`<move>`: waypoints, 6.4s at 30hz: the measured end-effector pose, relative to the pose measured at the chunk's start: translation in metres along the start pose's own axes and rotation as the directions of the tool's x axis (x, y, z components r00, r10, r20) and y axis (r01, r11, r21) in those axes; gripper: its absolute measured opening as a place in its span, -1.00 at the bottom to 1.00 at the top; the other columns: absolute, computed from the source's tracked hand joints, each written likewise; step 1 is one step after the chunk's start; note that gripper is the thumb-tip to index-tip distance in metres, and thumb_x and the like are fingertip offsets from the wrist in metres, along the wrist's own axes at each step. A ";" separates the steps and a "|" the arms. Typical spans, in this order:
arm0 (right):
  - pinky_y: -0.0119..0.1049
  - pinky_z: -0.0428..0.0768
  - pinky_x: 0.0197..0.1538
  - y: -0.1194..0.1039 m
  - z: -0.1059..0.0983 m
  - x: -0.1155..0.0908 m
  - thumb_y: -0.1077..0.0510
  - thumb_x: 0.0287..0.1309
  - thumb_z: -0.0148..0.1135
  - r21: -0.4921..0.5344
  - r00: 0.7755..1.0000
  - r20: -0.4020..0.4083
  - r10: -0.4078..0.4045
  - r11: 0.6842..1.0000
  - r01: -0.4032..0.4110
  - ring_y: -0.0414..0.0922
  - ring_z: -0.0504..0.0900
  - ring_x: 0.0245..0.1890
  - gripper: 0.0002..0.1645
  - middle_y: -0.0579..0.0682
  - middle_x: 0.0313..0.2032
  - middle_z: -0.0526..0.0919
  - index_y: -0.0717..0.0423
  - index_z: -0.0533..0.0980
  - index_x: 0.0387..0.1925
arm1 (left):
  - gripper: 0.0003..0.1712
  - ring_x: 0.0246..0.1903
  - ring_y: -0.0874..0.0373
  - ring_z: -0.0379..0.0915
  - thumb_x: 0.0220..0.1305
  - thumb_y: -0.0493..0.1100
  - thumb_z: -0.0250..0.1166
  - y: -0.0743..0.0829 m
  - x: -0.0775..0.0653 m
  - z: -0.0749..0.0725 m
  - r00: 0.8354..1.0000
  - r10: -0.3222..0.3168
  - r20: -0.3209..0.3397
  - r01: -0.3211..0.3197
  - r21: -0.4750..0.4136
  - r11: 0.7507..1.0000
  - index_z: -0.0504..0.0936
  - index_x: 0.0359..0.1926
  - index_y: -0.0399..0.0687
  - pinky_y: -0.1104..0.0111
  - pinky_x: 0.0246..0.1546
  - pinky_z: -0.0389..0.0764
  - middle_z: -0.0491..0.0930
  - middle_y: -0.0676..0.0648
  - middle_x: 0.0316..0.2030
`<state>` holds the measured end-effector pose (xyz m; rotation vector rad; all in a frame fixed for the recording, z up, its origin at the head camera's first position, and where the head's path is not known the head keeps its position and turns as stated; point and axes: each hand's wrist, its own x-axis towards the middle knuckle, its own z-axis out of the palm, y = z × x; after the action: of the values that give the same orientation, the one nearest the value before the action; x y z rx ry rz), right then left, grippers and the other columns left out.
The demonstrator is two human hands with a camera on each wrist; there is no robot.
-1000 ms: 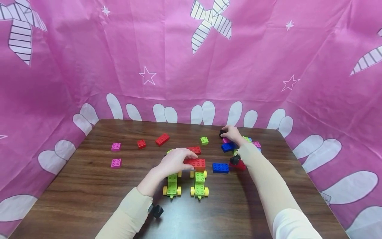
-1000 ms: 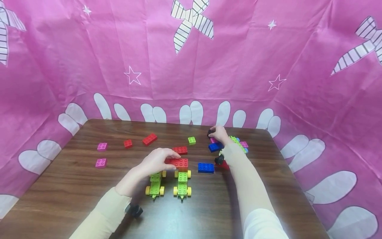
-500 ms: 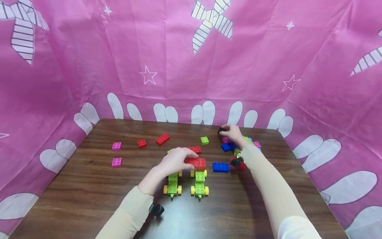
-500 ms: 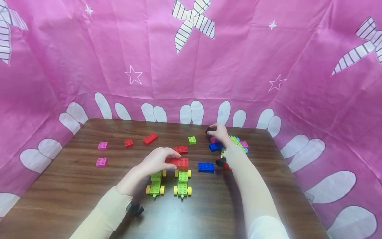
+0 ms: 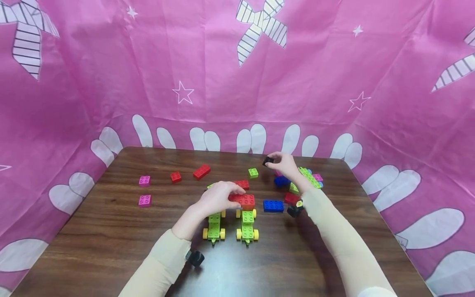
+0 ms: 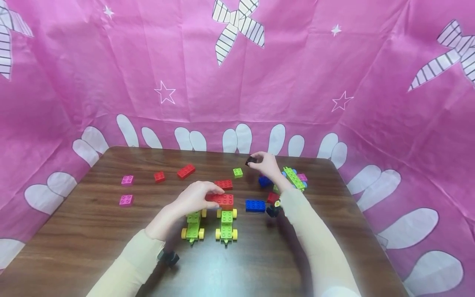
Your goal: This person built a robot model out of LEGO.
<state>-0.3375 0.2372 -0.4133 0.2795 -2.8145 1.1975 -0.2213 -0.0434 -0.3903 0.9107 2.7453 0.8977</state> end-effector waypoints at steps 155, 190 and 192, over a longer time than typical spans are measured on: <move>-0.01 0.60 0.11 -0.062 0.007 -0.056 0.15 0.19 0.34 0.097 0.934 0.188 -0.304 0.952 0.290 -0.02 0.67 -0.04 -0.68 0.08 -0.10 0.72 0.18 0.62 -0.03 | -0.52 0.08 0.06 0.56 0.14 -0.01 0.45 -0.023 -0.016 -0.029 0.995 0.045 -0.084 -0.053 -0.089 0.995 0.66 0.08 -0.03 0.11 0.14 0.56 0.67 -0.01 0.02; 0.07 0.43 0.29 0.009 0.049 0.023 0.17 0.14 0.33 -0.078 0.945 0.319 -0.073 0.992 0.103 0.13 0.50 0.22 -0.40 0.18 0.21 0.54 0.23 0.47 0.22 | -0.54 -0.03 0.09 0.56 0.05 -0.09 0.52 -0.043 -0.028 -0.020 1.000 -0.030 -0.002 0.030 -0.055 0.998 0.68 0.00 -0.09 0.14 0.08 0.58 0.69 -0.04 -0.04; 0.08 0.41 0.30 0.011 0.051 0.025 0.16 0.13 0.34 -0.095 0.941 0.331 -0.074 0.989 0.111 0.14 0.48 0.23 -0.39 0.20 0.22 0.54 0.23 0.47 0.22 | -0.55 -0.05 0.10 0.55 0.05 -0.09 0.52 -0.044 -0.028 -0.020 1.000 -0.031 -0.002 0.030 -0.057 0.998 0.69 -0.01 -0.08 0.15 0.07 0.59 0.69 -0.03 -0.05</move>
<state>-0.3635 0.2043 -0.4527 0.6527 -3.0904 1.0541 -0.2266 -0.0980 -0.4011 0.8561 2.7134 0.9678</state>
